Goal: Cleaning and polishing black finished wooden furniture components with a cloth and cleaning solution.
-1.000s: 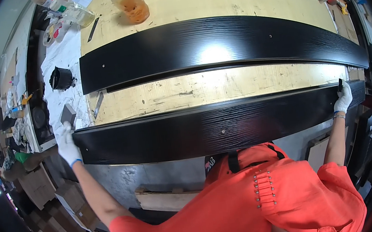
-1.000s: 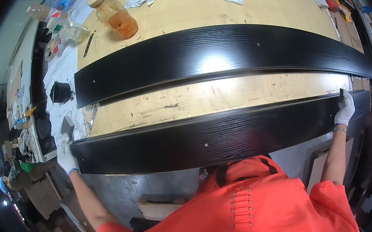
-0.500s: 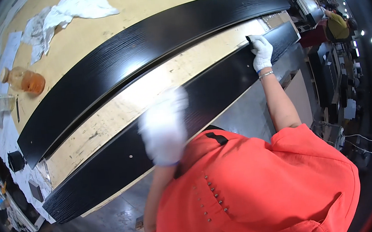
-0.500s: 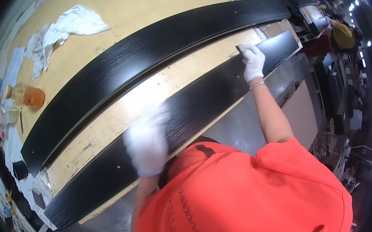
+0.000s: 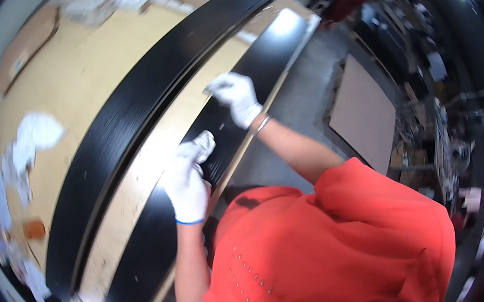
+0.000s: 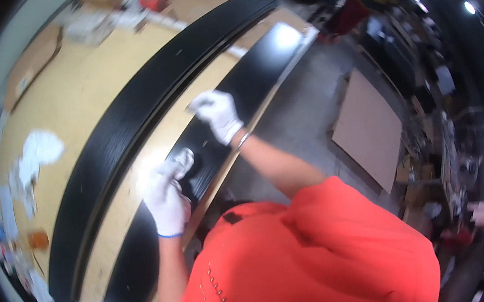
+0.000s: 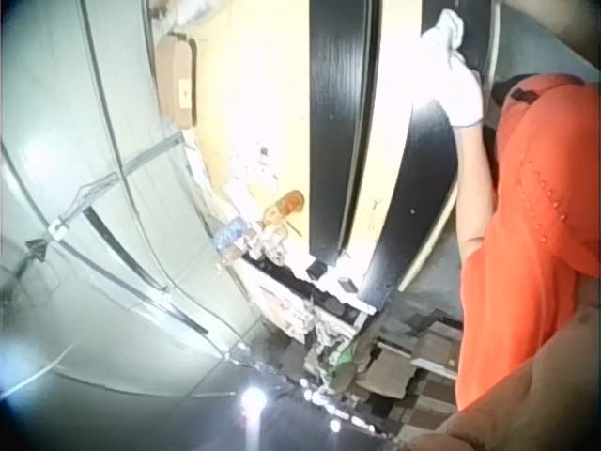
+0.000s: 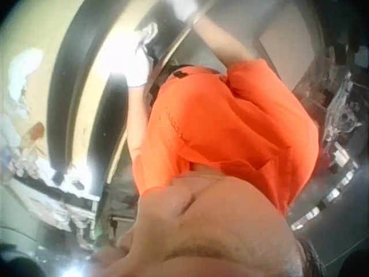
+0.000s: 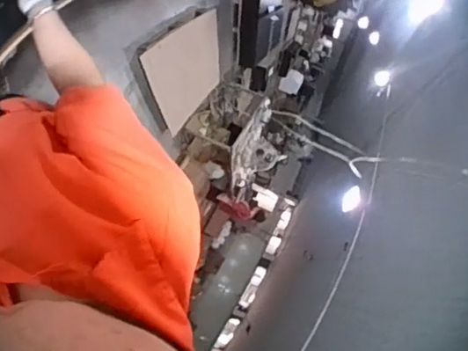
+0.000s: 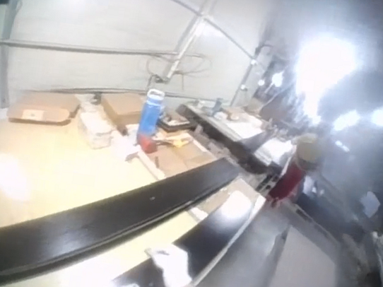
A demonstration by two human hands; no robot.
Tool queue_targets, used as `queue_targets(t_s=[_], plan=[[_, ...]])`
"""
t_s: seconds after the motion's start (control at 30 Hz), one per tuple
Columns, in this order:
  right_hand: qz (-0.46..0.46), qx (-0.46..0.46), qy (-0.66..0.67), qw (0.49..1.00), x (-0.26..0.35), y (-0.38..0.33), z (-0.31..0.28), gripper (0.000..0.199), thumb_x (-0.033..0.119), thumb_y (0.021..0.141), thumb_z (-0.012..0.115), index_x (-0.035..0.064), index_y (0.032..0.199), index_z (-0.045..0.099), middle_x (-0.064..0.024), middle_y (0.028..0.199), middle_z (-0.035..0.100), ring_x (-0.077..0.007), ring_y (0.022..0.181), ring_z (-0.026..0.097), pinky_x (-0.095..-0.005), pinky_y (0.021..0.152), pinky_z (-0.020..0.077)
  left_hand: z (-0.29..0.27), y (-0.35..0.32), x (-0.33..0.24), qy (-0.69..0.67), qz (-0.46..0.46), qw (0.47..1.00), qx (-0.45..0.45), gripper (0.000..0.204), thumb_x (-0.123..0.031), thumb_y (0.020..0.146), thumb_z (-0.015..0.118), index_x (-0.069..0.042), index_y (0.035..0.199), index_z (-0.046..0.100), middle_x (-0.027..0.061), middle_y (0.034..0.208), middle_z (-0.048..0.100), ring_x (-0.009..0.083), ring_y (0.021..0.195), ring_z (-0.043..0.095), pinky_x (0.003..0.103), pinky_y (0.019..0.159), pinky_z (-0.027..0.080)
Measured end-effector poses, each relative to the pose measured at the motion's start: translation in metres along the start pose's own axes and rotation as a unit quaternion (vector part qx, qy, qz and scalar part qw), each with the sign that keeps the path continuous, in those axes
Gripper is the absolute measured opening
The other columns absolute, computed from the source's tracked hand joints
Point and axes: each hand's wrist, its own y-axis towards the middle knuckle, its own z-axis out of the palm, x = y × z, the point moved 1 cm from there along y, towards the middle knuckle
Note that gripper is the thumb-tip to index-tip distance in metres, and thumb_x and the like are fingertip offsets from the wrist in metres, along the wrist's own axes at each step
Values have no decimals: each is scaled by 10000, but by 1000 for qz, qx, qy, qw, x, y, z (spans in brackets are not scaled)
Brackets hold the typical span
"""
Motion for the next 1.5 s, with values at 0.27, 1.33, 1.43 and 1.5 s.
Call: queue_targets(t_s=[0.27,1.33,1.43,1.5], plan=[[58,49,169,983,-25,4,10,150,18,801,676,-4,930,750,-67,860,756,-109,791,689,-269,731,557,24,26,50,333,97,938,-13,151,-77,804,782,-31,829,640,132,972,648,365,943,628,479,853,506],[-47,49,170,983,-11,1,21,92,98,789,747,14,826,742,-87,777,724,-170,730,709,-316,661,548,-42,8,5,367,-231,898,73,348,-237,1019,621,42,1218,683,244,1204,688,333,1124,654,402,994,509],[-88,23,-8,996,-14,-1,2,155,134,768,790,21,869,760,-106,834,751,-217,769,726,-346,713,580,-103,-41,22,306,-236,922,4,237,-207,964,685,29,966,711,195,918,693,293,839,653,418,786,525],[-67,27,9,997,-20,-4,-2,133,119,783,768,36,887,775,-121,879,757,-223,821,734,-358,749,596,-170,-89,77,313,-208,925,-60,135,-84,892,750,23,821,708,93,742,676,151,687,592,371,638,500]])
